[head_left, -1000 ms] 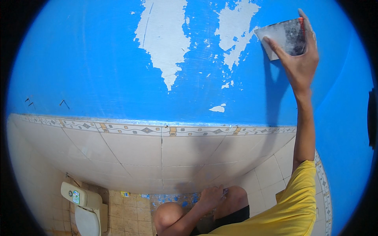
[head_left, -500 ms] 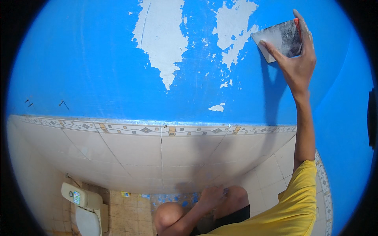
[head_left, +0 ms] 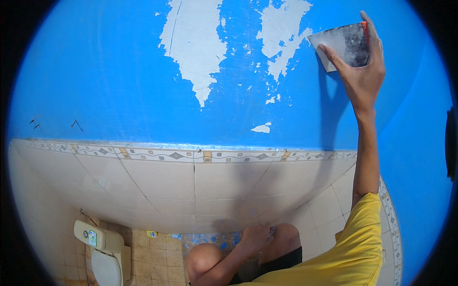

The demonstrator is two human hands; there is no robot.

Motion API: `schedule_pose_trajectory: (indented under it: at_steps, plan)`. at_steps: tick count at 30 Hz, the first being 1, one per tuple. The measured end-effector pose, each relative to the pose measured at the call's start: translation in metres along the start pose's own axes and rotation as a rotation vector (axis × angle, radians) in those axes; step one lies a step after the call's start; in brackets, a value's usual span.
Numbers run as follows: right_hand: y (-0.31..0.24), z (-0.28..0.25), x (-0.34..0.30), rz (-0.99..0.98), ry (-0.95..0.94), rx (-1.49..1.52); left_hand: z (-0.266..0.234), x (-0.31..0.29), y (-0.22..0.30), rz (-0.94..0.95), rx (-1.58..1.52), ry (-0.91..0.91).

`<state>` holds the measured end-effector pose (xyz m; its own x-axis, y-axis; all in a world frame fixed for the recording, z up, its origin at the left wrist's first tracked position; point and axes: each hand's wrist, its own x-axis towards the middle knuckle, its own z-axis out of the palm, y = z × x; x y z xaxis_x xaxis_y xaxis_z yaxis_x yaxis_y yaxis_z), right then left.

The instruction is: The person scrapes a blue-painted wall with a putty knife to remove loose paint. They briefly walk to a nearby counter to retrieve a sanding block, then return to continue scraping the same wall area.

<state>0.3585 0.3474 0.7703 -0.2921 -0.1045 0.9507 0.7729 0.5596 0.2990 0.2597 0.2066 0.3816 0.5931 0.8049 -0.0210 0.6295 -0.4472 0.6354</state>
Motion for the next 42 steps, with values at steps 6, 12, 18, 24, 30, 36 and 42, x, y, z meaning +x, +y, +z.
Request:
schedule_pose_trajectory:
  at_steps: [6,12,18,24,30,36,42]
  plan:
    - [0.003,-0.001,-0.002,-0.038,-0.016,-0.053,0.000,-0.001,-0.001,0.004,-0.024,-0.003]
    - [0.001,-0.002,0.001,-0.077,0.036,-0.134,0.000,-0.001,-0.001,0.000,-0.033,0.003]
    - [0.014,-0.006,-0.005,-0.070,0.022,-0.085,-0.002,0.004,0.001,0.008,-0.020,0.014]
    - [0.005,-0.005,-0.001,0.066,-0.029,0.022,0.002,0.003,0.000,0.012,0.011,0.001]
    - [0.022,-0.004,-0.002,0.007,0.031,-0.038,0.003,0.001,-0.003,0.041,0.011,0.030]
    - [0.014,-0.005,-0.005,-0.023,0.052,-0.139,-0.001,0.003,-0.001,0.018,0.015,-0.011]
    - [0.014,-0.005,-0.005,-0.089,0.011,-0.097,-0.002,-0.001,0.001,0.015,-0.025,0.017]
